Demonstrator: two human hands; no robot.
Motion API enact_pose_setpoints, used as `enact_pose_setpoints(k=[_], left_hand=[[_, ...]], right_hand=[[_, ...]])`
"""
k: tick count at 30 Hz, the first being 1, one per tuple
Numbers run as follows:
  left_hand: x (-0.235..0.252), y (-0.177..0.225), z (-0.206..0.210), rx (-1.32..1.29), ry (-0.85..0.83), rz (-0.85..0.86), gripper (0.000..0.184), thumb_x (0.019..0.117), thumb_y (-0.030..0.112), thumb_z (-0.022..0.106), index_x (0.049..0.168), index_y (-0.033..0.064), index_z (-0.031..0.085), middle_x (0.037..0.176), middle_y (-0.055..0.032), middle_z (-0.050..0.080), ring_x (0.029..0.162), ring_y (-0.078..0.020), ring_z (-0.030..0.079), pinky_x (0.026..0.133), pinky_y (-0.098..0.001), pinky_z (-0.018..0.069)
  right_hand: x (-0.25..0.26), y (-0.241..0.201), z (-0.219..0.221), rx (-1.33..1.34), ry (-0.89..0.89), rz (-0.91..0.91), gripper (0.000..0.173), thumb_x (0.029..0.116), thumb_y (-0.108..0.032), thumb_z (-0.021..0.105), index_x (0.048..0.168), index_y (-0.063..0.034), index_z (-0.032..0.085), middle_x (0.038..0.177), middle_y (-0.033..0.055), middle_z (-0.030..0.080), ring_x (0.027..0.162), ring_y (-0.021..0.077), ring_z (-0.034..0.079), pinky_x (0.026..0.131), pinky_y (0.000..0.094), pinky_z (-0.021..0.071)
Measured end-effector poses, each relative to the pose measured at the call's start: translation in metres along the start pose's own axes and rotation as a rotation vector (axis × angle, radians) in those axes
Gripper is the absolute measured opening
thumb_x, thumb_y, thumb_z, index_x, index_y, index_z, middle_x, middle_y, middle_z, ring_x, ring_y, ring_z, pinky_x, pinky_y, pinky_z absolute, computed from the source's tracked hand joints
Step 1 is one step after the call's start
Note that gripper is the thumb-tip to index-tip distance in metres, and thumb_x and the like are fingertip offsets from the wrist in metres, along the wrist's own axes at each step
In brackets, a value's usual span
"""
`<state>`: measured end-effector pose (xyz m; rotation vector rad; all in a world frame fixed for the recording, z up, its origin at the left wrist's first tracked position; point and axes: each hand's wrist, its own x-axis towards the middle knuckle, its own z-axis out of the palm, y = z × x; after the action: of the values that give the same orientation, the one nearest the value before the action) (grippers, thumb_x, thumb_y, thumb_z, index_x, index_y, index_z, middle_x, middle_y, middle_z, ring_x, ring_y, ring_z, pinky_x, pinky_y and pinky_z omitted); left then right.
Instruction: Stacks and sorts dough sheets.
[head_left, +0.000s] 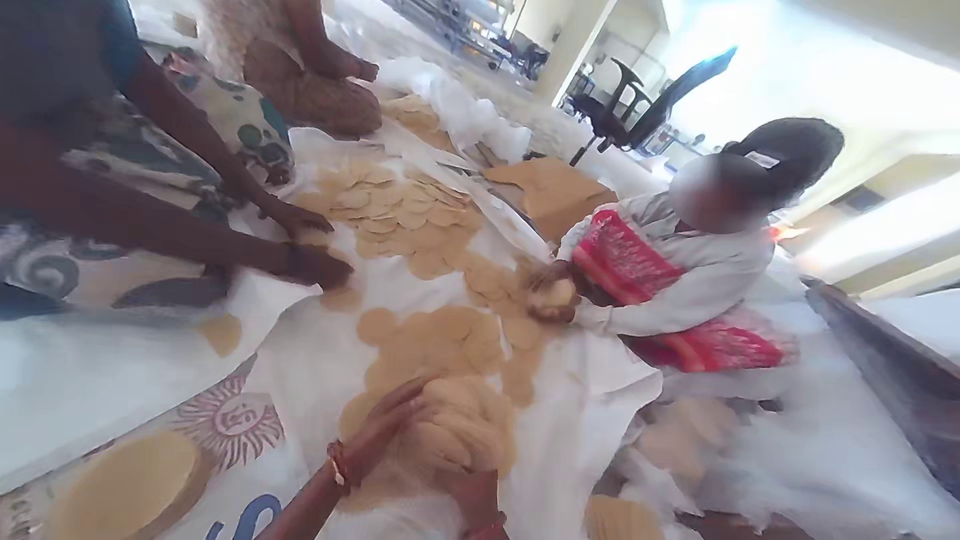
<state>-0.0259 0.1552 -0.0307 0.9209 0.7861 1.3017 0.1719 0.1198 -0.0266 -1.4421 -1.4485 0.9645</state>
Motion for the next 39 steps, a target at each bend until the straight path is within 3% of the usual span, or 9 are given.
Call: enact_pose_setpoints(k=[3,8,13,18,24,26,29,35,39], left_hand=[[0.000,0.005,0.004,0.097,-0.075,0.091,0.087,0.0944,0.072,0.046,0.149,0.0051,0.049,0.150,-0.0057,0.055,0.136,-0.0182,0.053,0.112,-0.0373,0.0450],[-0.003,-0.046,0.007,0.269,0.039,-0.139,0.056,0.1032,0.046,0.043,0.145,0.0110,0.056,0.147,-0.0050,0.057,0.133,-0.0147,0.055,0.111,-0.0388,0.0449],[-0.006,-0.030,0.014,0.147,0.047,-0.157,0.058,0.1051,0.038,0.041,0.154,0.0067,0.042,0.156,-0.0097,0.046,0.136,-0.0159,0.051,0.111,-0.0365,0.0438],[0.000,-0.002,0.007,0.085,-0.028,0.094,0.093,0.0948,0.074,0.042,0.158,0.0074,0.032,0.164,-0.0077,0.035,0.146,-0.0208,0.040,0.116,-0.0390,0.0407],[0.010,-0.034,0.000,0.381,-0.063,-0.208,0.063,0.1003,0.033,0.054,0.159,0.0170,0.036,0.155,-0.0146,0.045,0.136,-0.0224,0.050,0.112,-0.0436,0.0422],[0.008,-0.035,-0.001,0.360,-0.066,-0.222,0.062,0.0985,0.031,0.055,0.156,0.0166,0.040,0.140,-0.0153,0.057,0.119,-0.0204,0.060,0.101,-0.0421,0.0496],[0.011,-0.031,-0.003,0.271,-0.108,-0.204,0.052,0.1040,0.026,0.046,0.153,0.0116,0.044,0.156,-0.0098,0.046,0.135,-0.0177,0.052,0.109,-0.0401,0.0450],[0.005,0.004,0.021,0.173,-0.083,-0.061,0.072,0.0999,0.063,0.042,0.155,0.0155,0.043,0.160,-0.0024,0.041,0.143,-0.0159,0.043,0.115,-0.0394,0.0404],[0.001,-0.009,0.023,0.613,-0.093,0.132,0.082,0.0924,0.064,0.058,0.157,0.0159,0.041,0.165,-0.0070,0.033,0.149,-0.0211,0.036,0.120,-0.0458,0.0334]], right_hand=[[-0.017,0.016,0.002,-0.126,0.019,-0.083,0.079,0.0584,-0.016,0.094,0.122,0.0178,0.060,0.115,0.0237,0.071,0.109,0.0217,0.069,0.100,0.0371,0.0535],[-0.011,0.040,0.002,-0.197,-0.166,-0.030,0.135,0.0488,-0.024,0.099,0.154,0.0121,0.022,0.142,0.0285,0.054,0.131,0.0281,0.058,0.111,0.0411,0.0472],[0.018,0.017,-0.003,-0.118,-0.048,-0.209,0.107,0.0514,-0.025,0.094,0.139,0.0160,0.048,0.125,0.0249,0.067,0.115,0.0207,0.068,0.101,0.0367,0.0539],[0.001,0.017,-0.001,0.158,0.089,-0.210,0.111,0.0497,-0.028,0.098,0.136,0.0158,0.043,0.119,0.0131,0.069,0.107,0.0033,0.068,0.095,0.0229,0.0569],[0.004,0.022,-0.002,-0.246,-0.424,0.113,0.137,0.0518,-0.021,0.100,0.159,0.0025,0.017,0.146,0.0267,0.052,0.130,0.0287,0.059,0.110,0.0434,0.0489],[0.008,0.019,-0.006,-0.279,-0.468,0.055,0.137,0.0501,-0.020,0.100,0.157,0.0040,0.019,0.143,0.0267,0.054,0.127,0.0293,0.060,0.109,0.0431,0.0500],[0.021,0.014,-0.016,-0.257,-0.401,0.046,0.122,0.0553,-0.014,0.096,0.153,0.0130,0.028,0.143,0.0327,0.052,0.133,0.0368,0.055,0.114,0.0460,0.0432],[0.018,0.012,-0.014,0.003,0.008,0.010,0.115,0.0491,-0.031,0.093,0.139,0.0168,0.041,0.121,0.0222,0.065,0.108,0.0134,0.066,0.094,0.0294,0.0551],[-0.017,0.039,0.001,0.098,-0.050,-0.040,0.107,0.0561,-0.011,0.093,0.141,0.0196,0.036,0.128,0.0247,0.063,0.114,0.0141,0.066,0.100,0.0284,0.0542]])
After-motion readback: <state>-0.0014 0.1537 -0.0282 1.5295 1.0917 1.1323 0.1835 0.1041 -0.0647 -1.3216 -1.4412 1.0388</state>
